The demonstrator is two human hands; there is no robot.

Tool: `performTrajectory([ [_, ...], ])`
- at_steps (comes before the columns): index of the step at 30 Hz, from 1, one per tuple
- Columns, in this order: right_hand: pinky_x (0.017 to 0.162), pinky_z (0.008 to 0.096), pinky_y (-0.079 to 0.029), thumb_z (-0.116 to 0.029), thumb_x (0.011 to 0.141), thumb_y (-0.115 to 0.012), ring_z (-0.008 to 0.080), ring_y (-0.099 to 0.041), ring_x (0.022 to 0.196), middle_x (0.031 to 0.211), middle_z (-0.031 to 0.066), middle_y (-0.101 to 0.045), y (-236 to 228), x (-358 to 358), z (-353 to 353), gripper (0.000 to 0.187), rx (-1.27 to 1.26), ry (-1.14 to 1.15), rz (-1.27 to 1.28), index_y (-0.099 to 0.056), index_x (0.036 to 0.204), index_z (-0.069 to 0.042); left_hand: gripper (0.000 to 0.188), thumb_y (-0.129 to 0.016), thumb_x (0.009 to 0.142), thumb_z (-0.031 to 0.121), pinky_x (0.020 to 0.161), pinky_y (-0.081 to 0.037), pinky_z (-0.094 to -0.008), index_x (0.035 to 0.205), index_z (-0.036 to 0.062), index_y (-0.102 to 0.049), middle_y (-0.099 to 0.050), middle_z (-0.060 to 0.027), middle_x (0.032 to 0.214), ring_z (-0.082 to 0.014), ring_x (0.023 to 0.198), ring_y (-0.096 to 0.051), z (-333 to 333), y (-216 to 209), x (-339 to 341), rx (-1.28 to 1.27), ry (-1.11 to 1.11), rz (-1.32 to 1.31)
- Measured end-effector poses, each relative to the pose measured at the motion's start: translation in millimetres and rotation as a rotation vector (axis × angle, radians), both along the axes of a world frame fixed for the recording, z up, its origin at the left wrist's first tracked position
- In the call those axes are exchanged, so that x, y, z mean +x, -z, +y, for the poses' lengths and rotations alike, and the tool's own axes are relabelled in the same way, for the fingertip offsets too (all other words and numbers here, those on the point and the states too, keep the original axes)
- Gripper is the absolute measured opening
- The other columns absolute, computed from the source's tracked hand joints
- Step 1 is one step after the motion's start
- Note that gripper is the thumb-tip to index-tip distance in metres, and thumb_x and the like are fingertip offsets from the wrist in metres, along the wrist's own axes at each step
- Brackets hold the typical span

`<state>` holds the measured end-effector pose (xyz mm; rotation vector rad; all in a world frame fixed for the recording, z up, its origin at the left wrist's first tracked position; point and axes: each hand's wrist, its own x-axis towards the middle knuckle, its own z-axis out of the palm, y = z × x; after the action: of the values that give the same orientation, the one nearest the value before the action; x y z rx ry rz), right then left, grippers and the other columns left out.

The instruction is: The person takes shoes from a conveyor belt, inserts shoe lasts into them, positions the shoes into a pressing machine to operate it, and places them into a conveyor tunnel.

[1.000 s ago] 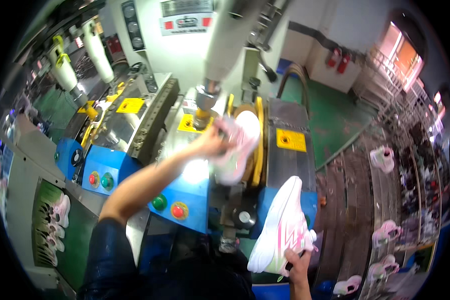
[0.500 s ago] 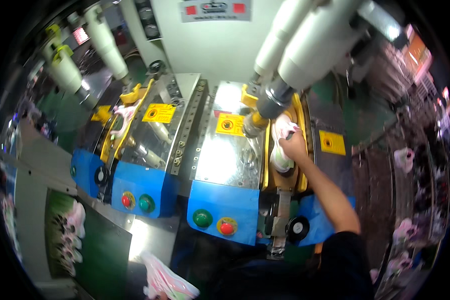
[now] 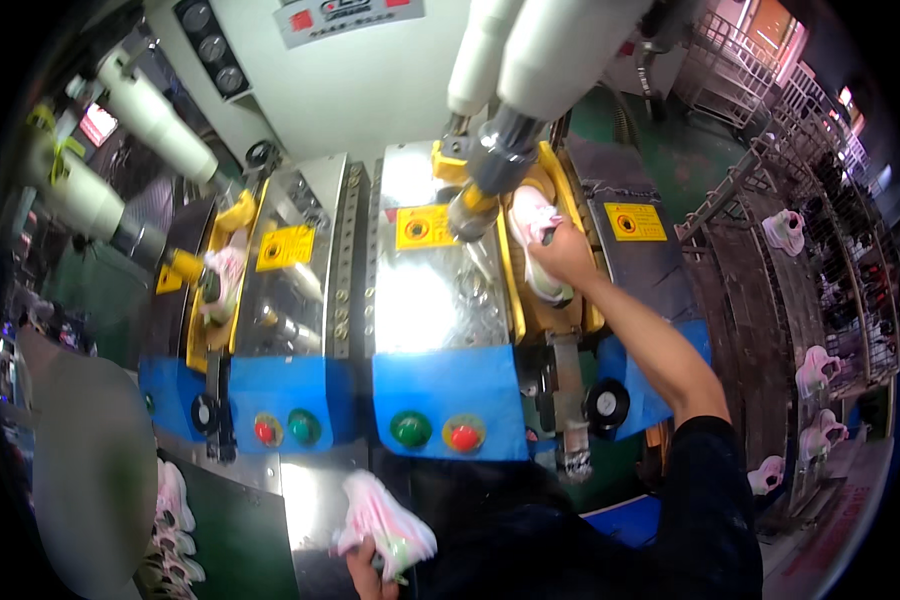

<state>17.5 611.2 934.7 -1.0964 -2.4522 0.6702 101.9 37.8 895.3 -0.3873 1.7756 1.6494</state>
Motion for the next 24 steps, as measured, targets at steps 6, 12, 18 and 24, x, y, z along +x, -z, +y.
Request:
performTrajectory([
  [6, 0.084, 0.0461, -0.047, -0.015, 0.076, -0.067, 0.0406, -0.058, 0.100, 0.109, 0.0240, -0.058, -78.7, 42.2, -185.1, 0.045, 0.232, -0.560, 0.330, -0.053, 0.115, 0.002, 0.042, -0.056, 0.085, 0.000, 0.088, -0.050, -0.0401, 0.125, 0.0009, -0.044, -0.056, -0.0139, 0.116, -0.0273, 0.104, -0.059, 15.8, 2.4, -21.8, 0.441, -0.317, -0.132],
  [12, 0.108, 0.0588, -0.019, -0.031, 0.083, -0.056, 0.0380, -0.040, 0.126, 0.128, 0.0248, -0.046, -9.7, -29.2, -311.6, 0.048, 0.413, -0.994, -0.162, -0.053, 0.115, 0.004, 0.047, -0.056, 0.086, 0.002, 0.088, -0.050, -0.0412, 0.130, 0.0006, -0.041, -0.055, -0.0150, 0.119, -0.0281, 0.104, -0.058, 0.2, -4.2, -21.4, 0.491, -0.345, -0.152],
  [18, 0.099, 0.0496, -0.040, -0.015, 0.076, -0.065, 0.0331, -0.054, 0.110, 0.113, 0.0166, -0.057, 1.5, 29.7, -392.7, 0.036, -0.188, -1.116, 0.594, -0.055, 0.108, -0.001, 0.043, -0.053, 0.087, 0.007, 0.087, -0.051, -0.0430, 0.128, 0.0021, -0.042, -0.057, -0.0137, 0.114, -0.0281, 0.101, -0.059, -49.5, -24.8, 57.9, 0.413, -0.616, 0.070],
  [24, 0.079, 0.0348, -0.052, -0.006, 0.079, -0.065, 0.0293, -0.065, 0.089, 0.096, 0.0138, -0.066, 54.7, 102.2, -519.0, 0.021, -0.675, -1.563, 0.302, -0.065, 0.099, -0.002, 0.060, -0.063, 0.077, -0.001, 0.093, -0.047, -0.0370, 0.131, 0.0019, -0.037, -0.050, -0.0113, 0.121, -0.0229, 0.109, -0.053, -142.2, -10.1, 95.3, 0.114, -0.963, 0.234],
])
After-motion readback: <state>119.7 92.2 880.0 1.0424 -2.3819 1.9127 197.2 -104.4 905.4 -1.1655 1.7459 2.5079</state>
